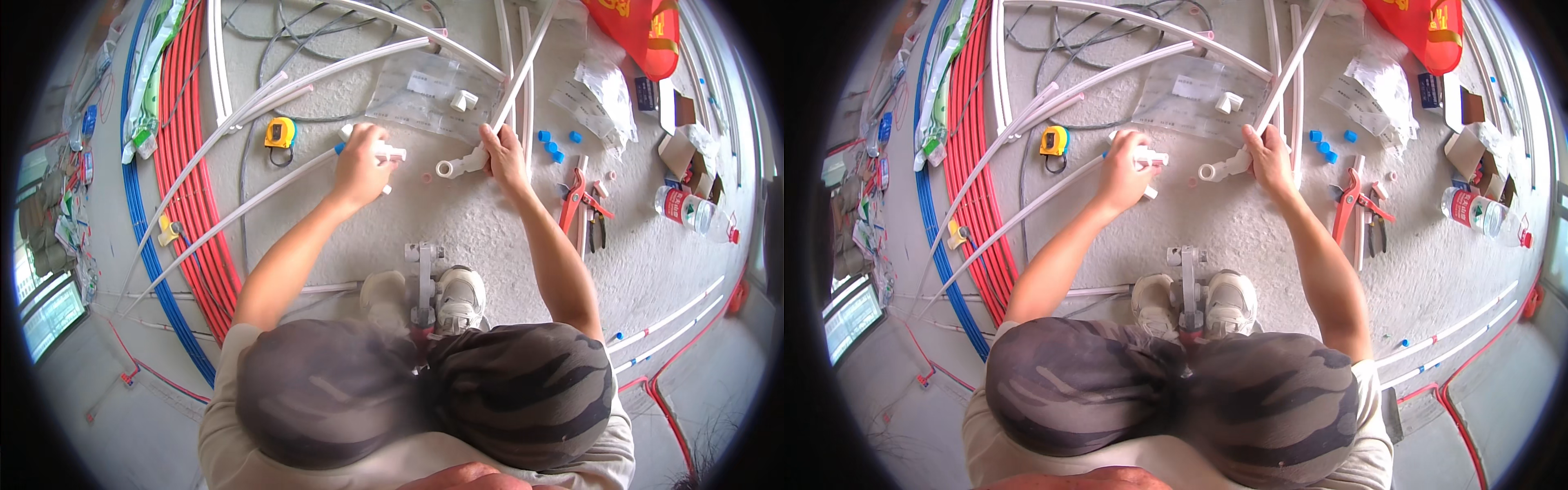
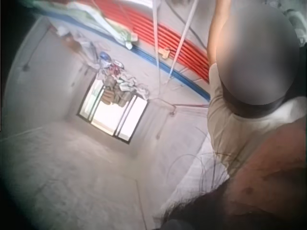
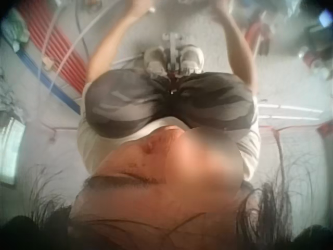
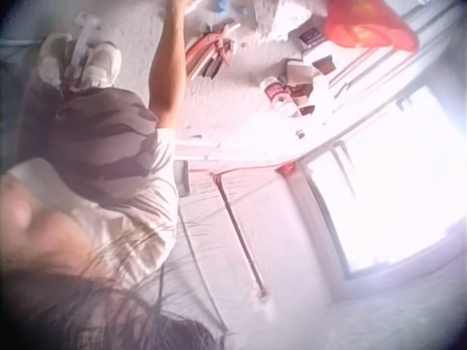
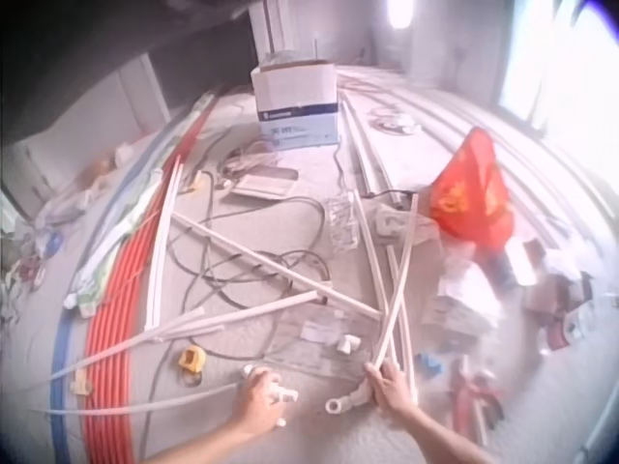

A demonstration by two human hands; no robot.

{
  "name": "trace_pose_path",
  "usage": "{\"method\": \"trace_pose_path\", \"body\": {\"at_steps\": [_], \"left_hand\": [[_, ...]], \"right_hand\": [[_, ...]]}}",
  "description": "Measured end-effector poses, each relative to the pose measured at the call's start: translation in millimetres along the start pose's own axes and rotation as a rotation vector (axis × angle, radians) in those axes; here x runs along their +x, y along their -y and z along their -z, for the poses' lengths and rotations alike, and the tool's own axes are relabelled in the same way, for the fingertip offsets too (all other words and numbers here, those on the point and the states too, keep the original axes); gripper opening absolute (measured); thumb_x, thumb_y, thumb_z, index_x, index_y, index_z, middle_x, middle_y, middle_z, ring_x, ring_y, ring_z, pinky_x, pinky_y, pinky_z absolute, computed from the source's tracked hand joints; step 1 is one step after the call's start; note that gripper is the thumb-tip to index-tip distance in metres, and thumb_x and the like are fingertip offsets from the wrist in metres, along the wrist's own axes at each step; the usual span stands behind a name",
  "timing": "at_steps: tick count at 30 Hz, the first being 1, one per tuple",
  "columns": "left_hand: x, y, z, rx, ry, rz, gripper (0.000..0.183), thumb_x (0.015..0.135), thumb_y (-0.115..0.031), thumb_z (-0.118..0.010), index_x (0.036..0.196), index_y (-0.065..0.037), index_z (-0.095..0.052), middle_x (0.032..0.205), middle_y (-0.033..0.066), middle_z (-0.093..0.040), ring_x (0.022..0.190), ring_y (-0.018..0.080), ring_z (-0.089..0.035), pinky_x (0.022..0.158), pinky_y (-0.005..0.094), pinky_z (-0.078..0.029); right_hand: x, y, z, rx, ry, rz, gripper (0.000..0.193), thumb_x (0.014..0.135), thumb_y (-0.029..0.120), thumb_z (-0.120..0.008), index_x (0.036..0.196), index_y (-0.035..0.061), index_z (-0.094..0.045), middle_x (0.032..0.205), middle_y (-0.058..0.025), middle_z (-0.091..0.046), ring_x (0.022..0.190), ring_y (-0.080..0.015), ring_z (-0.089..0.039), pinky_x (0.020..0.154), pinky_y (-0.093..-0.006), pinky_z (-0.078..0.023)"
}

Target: The person assembles white plastic plumbing pipes and fittings on the floor. They use a pipe cutter to trim pipe ends, then connect pipes to elbow and tee fittings by hand, occasionally adjusting the assembly.

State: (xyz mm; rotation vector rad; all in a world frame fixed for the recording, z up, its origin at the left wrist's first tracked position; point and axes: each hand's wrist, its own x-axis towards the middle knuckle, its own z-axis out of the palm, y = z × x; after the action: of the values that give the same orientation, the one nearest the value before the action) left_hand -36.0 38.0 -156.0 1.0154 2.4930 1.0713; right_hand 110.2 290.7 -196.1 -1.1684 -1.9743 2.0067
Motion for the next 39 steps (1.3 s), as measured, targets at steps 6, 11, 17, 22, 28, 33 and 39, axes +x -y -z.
{"method": "trace_pose_path", "body": {"at_steps": [6,11,17,22,28,33,39], "left_hand": [[-30,-18,37,-0.594,0.044,0.404,0.037,0.079,-0.002,-0.086,0.102,-0.005,-0.057,0.094,0.0045,-0.065,0.084,0.0128,-0.064,0.072,0.0309,-0.052],[-48,-34,69,-0.859,0.096,0.728,0.029,0.090,-0.016,-0.083,0.103,-0.006,-0.059,0.084,0.0008,-0.064,0.076,0.0072,-0.059,0.067,0.0258,-0.047],[-83,-18,86,-1.176,0.158,0.844,0.031,0.089,-0.007,-0.069,0.117,-0.004,-0.056,0.093,0.0101,-0.067,0.078,0.0199,-0.067,0.069,0.0343,-0.053],[-87,-37,85,-1.038,0.158,0.731,0.031,0.085,-0.003,-0.069,0.115,-0.002,-0.062,0.092,0.0087,-0.067,0.080,0.0169,-0.066,0.067,0.0303,-0.050],[-96,-44,91,-0.935,0.135,0.642,0.022,0.081,-0.003,-0.069,0.103,-0.001,-0.067,0.084,0.0041,-0.065,0.067,0.0095,-0.053,0.062,0.0249,-0.041],[-99,-39,90,-1.029,0.137,0.661,0.018,0.082,-0.005,-0.066,0.099,0.000,-0.066,0.082,0.0059,-0.066,0.069,0.0129,-0.061,0.065,0.0263,-0.049],[-100,-39,92,-1.053,0.165,0.765,0.008,0.091,-0.009,-0.069,0.094,-0.003,-0.065,0.083,0.0098,-0.069,0.072,0.0181,-0.070,0.062,0.0300,-0.052]], "right_hand": [[-21,25,13,-0.277,0.018,-0.058,0.035,0.106,0.036,-0.066,0.105,0.0009,-0.064,0.077,-0.0045,-0.065,0.057,-0.0110,-0.059,0.050,-0.0290,-0.047],[-50,2,73,-0.523,-0.128,0.158,0.026,0.100,0.026,-0.071,0.107,0.0013,-0.073,0.087,-0.0075,-0.073,0.068,-0.0144,-0.064,0.063,-0.0312,-0.052],[-93,22,75,-0.752,-0.051,0.057,0.027,0.095,0.024,-0.073,0.111,0.0022,-0.072,0.098,-0.0160,-0.074,0.093,-0.0325,-0.072,0.082,-0.0427,-0.055],[-113,11,67,-0.874,-0.081,0.178,0.029,0.091,0.023,-0.078,0.114,0.0064,-0.071,0.111,-0.0146,-0.070,0.100,-0.0351,-0.070,0.084,-0.0459,-0.055],[-118,7,77,-0.889,-0.235,0.005,0.019,0.093,0.024,-0.069,0.105,0.0094,-0.073,0.092,-0.0186,-0.076,0.090,-0.0419,-0.073,0.082,-0.0513,-0.056],[-115,0,105,-0.824,-0.389,0.093,0.017,0.095,0.016,-0.063,0.106,0.0068,-0.072,0.098,-0.0213,-0.075,0.096,-0.0408,-0.073,0.085,-0.0492,-0.056],[-95,19,90,-0.678,-0.294,0.193,0.020,0.098,0.016,-0.064,0.111,0.0020,-0.070,0.101,-0.0201,-0.075,0.095,-0.0377,-0.073,0.086,-0.0454,-0.055]]}}
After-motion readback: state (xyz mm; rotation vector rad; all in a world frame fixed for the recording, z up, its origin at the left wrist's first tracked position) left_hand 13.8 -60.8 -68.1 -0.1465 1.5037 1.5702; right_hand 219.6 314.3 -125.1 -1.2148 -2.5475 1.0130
